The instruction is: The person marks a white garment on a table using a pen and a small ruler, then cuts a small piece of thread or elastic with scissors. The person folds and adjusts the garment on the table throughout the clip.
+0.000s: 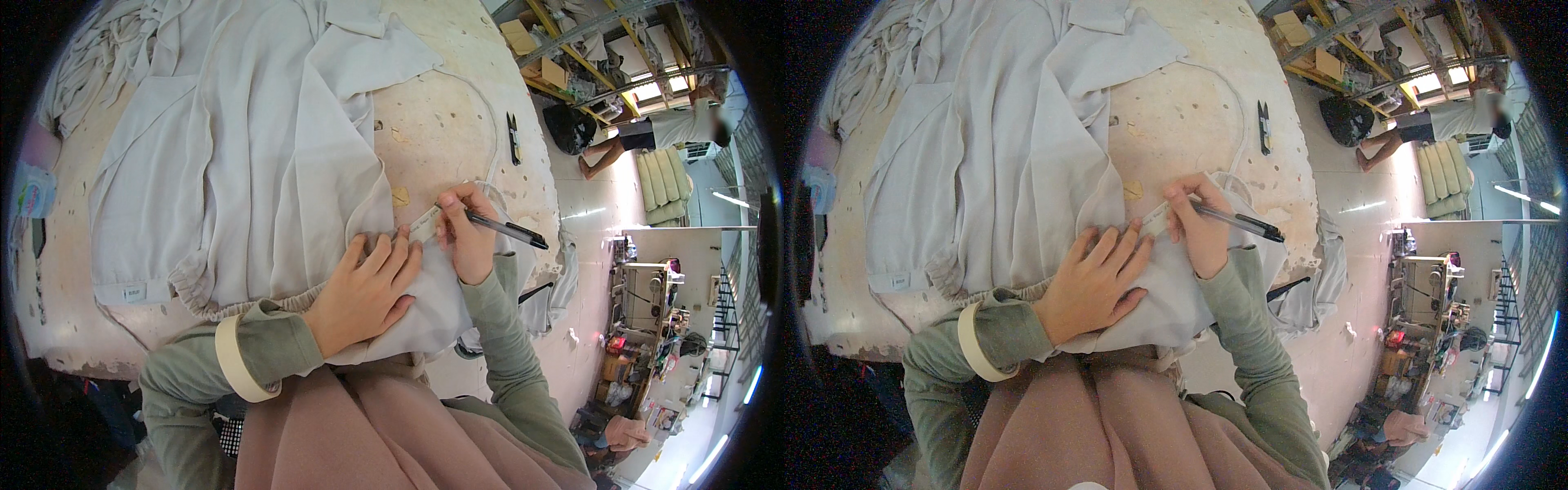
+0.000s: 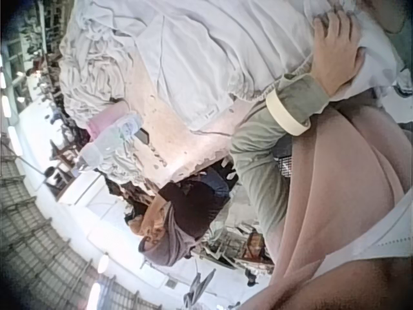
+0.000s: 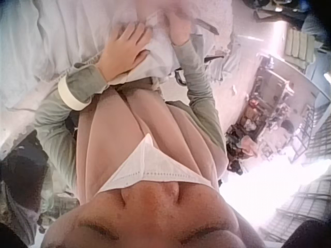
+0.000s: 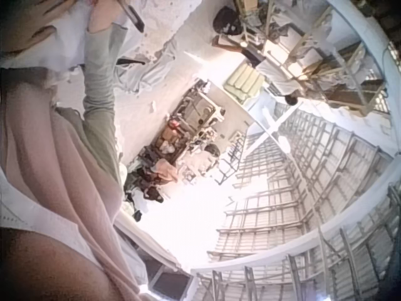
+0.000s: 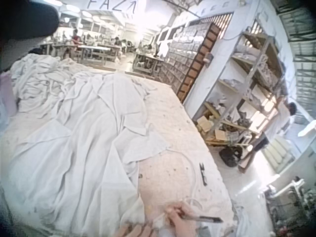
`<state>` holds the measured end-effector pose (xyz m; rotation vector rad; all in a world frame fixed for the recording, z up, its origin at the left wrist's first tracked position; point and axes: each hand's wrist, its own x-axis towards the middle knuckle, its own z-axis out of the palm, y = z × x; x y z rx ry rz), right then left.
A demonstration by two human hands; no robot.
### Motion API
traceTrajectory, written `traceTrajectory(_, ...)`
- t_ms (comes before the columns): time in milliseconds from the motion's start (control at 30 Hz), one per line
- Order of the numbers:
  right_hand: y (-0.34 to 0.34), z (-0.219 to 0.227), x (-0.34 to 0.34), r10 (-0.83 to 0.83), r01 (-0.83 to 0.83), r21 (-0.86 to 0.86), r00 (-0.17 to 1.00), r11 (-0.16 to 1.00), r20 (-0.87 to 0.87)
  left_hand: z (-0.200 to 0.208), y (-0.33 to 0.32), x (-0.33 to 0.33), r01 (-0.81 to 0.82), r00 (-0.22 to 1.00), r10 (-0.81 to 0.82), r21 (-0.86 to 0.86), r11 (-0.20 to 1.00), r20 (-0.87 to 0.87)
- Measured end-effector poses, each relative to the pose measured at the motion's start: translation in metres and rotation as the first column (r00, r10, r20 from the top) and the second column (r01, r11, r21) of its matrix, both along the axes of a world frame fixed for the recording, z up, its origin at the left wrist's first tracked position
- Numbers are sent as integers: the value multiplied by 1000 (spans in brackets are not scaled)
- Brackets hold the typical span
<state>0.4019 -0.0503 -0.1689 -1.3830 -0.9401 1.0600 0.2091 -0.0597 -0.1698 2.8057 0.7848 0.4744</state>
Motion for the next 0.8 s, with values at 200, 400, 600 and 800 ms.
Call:
traceTrajectory(200, -3, -1, -5, 24, -25, 6, 989, 1000, 149, -1, -1, 1, -11, 1000, 11, 6, 1000, 3)
traceTrajectory(400, -4, -10, -6, 6, 2, -18, 882, 1000, 471, -1, -1, 0, -10, 1000, 10, 15, 1000, 2)
traceTrajectory(600, -4, -14, -5, 7, -29, 33, 848, 999, 531, -1, 0, 1, -8, 1000, 7, 8, 1000, 11)
traceTrajectory(800, -4, -13, -4, 28, -54, 38, 865, 998, 501, -1, 0, 1, -10, 1000, 10, 24, 1000, 0)
